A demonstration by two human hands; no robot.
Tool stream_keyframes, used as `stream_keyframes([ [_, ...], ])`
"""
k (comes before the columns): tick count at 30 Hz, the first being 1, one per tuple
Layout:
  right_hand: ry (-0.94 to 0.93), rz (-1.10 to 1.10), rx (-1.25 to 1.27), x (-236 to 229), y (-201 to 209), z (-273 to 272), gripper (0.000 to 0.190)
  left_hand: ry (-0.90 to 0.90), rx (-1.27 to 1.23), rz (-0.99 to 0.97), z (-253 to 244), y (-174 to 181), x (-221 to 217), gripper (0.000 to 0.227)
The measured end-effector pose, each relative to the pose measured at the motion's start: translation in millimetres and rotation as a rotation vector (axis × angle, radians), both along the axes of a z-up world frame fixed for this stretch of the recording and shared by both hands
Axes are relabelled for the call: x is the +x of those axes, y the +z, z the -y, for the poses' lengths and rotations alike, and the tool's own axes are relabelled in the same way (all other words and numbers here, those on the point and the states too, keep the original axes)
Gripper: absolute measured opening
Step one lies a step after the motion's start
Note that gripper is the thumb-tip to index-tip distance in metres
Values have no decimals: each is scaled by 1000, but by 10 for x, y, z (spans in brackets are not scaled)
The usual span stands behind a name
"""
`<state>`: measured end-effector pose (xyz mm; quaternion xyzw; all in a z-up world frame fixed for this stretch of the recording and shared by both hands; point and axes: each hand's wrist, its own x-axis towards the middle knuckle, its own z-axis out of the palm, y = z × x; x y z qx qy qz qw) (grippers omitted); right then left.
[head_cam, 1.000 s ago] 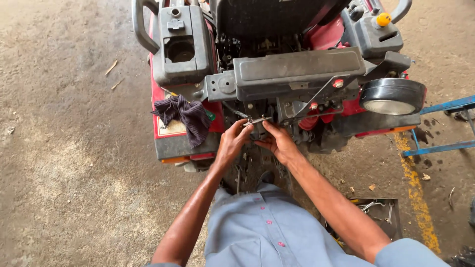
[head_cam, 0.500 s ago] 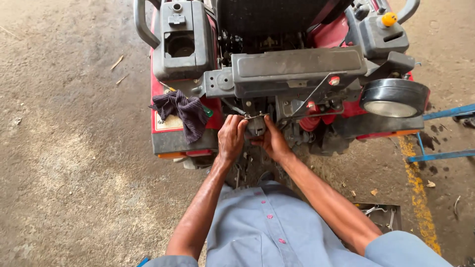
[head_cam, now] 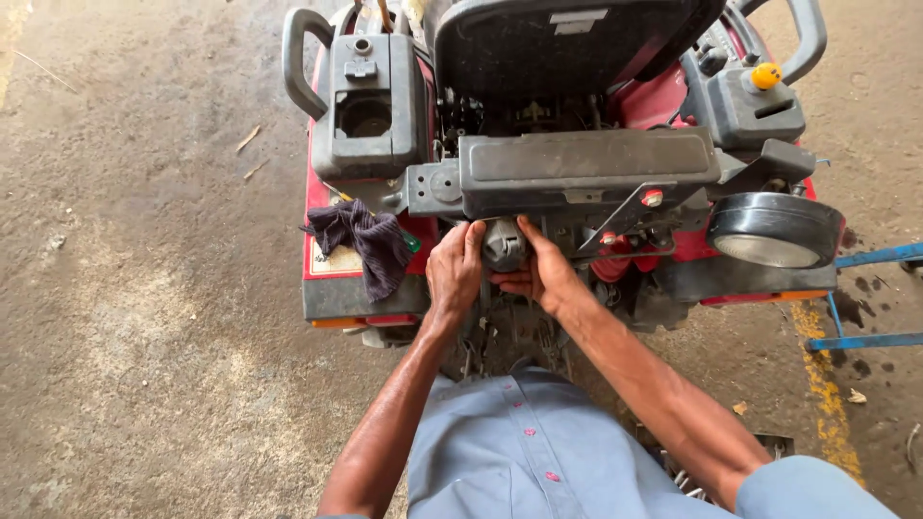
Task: The recorder repairs and adjusts components of a small tractor, including wiring and internal panels.
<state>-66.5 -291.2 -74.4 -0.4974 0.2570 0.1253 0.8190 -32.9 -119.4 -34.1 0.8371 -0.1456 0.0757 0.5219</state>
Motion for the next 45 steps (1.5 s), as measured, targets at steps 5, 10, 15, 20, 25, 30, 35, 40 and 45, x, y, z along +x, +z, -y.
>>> stream_keyframes([
  [5,77,-45,-50,13,22,42,73,-13,-25,14,-34,-101,60,37],
  [10,138,38,62,-174,29,20,71,-129,-77,46,-195,-70,-33,38],
  [15,152,119,51,-347,-14,33,74,-112,-54,-154,-289,101,-144,37],
  [20,102,131,28,-404,-84,47,70,-92,-100,-106,-285,-12,-209,38],
  [25,70,156,-5,-444,18,49,53,-99,-137,-75,-263,-81,-280,39],
  [30,113,115,-70,-430,208,0,53,-93,-119,-119,-264,-24,-296,39],
  [35,42,104,-61,-470,-252,-81,55,-45,-59,-100,-296,52,-349,37],
  [40,76,106,-10,-753,-563,-280,43,199,194,349,-675,-133,-135,25],
  [45,289,32,-39,-879,-612,-379,30,395,520,507,-1117,-144,89,53],
])
